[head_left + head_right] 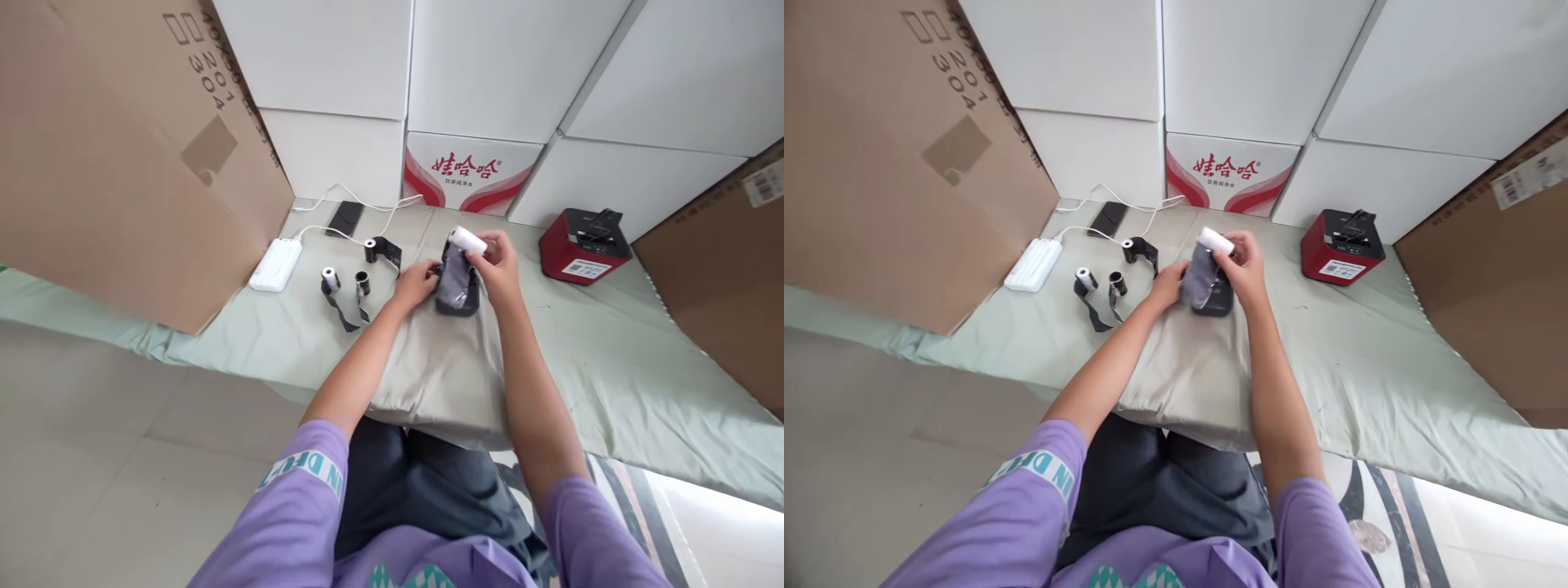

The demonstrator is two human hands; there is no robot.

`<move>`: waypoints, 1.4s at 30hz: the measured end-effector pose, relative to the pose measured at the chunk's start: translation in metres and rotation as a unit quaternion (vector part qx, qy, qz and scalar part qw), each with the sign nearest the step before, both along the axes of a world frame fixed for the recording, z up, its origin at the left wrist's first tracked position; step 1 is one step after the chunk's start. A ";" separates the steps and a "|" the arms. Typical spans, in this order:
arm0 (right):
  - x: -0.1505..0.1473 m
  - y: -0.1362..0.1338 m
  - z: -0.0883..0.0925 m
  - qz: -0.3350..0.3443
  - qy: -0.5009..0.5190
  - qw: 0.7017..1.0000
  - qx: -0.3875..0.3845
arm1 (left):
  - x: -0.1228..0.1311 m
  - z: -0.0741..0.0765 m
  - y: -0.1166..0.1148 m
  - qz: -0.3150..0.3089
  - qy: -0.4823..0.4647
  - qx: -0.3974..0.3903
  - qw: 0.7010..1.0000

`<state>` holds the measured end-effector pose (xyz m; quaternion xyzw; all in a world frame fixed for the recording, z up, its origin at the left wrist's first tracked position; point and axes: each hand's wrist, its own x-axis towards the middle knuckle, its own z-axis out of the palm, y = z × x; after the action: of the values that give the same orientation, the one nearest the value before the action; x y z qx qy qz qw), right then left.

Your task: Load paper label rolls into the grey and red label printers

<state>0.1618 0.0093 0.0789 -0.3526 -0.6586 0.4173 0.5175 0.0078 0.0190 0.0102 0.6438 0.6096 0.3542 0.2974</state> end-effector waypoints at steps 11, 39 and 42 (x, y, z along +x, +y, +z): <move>0.038 0.030 -0.060 -0.129 -0.162 0.978 0.005 | -0.003 -0.008 -0.001 -0.032 0.060 0.032 0.997; 0.051 0.048 -0.089 -0.266 0.012 0.963 -0.030 | -0.005 -0.018 0.003 -0.029 0.000 0.072 0.997; 0.053 0.051 -0.093 -0.254 0.023 0.966 -0.050 | -0.005 -0.018 0.003 -0.025 -0.016 0.087 0.996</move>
<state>0.2143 0.0600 -0.0142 -0.5243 -0.5137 0.3125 0.6030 0.0029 0.0216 -0.0081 0.6763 0.5555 0.4090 0.2585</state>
